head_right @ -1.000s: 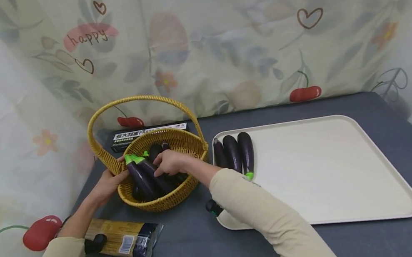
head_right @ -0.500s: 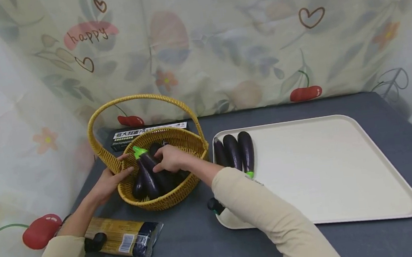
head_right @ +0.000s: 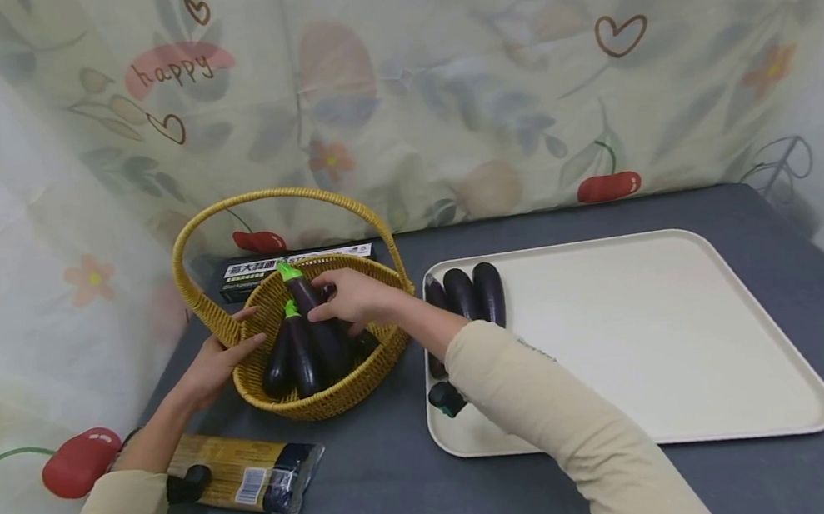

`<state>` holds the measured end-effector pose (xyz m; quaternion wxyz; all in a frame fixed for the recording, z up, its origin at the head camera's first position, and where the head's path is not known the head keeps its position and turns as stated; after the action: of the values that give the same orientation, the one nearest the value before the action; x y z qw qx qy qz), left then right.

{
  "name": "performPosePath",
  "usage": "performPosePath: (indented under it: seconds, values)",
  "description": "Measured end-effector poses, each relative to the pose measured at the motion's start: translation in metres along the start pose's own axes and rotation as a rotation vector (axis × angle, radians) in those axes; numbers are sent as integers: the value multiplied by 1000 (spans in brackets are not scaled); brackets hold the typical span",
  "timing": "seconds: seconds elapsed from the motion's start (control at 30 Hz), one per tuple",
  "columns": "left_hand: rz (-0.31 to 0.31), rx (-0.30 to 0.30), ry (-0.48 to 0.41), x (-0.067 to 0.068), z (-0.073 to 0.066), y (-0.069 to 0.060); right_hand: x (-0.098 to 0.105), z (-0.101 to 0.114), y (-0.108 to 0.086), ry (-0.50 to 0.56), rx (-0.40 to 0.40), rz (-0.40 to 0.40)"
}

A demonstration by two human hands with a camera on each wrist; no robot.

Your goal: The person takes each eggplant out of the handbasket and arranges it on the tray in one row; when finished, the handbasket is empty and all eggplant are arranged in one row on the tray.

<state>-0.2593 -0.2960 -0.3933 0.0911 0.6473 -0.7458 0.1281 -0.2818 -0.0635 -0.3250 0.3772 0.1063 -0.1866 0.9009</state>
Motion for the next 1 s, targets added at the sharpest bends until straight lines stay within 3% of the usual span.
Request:
performPosePath:
  seconds: [0.37,0.7,1.0]
  values:
    - [7,-16,-1,-1,-1,0,7,9,-18,214,-8,80]
    - [5,-17,5,0,1,1,20,-4,-48,228,-11,129]
    - [-3,-16,6,0,2,1,34,-20,-71,240,-39,123]
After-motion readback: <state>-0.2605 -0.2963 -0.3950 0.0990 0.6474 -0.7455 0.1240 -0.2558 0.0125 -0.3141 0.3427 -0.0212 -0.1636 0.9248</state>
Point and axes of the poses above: each hand's wrist, its own y-axis towards the middle knuckle, its own x-axis out of the back of the hand, z = x × y, the point moved 6 cm from there along y, towards the middle knuckle, and after that the axes turned 3 degrees about -y, right-handed, at the moved point
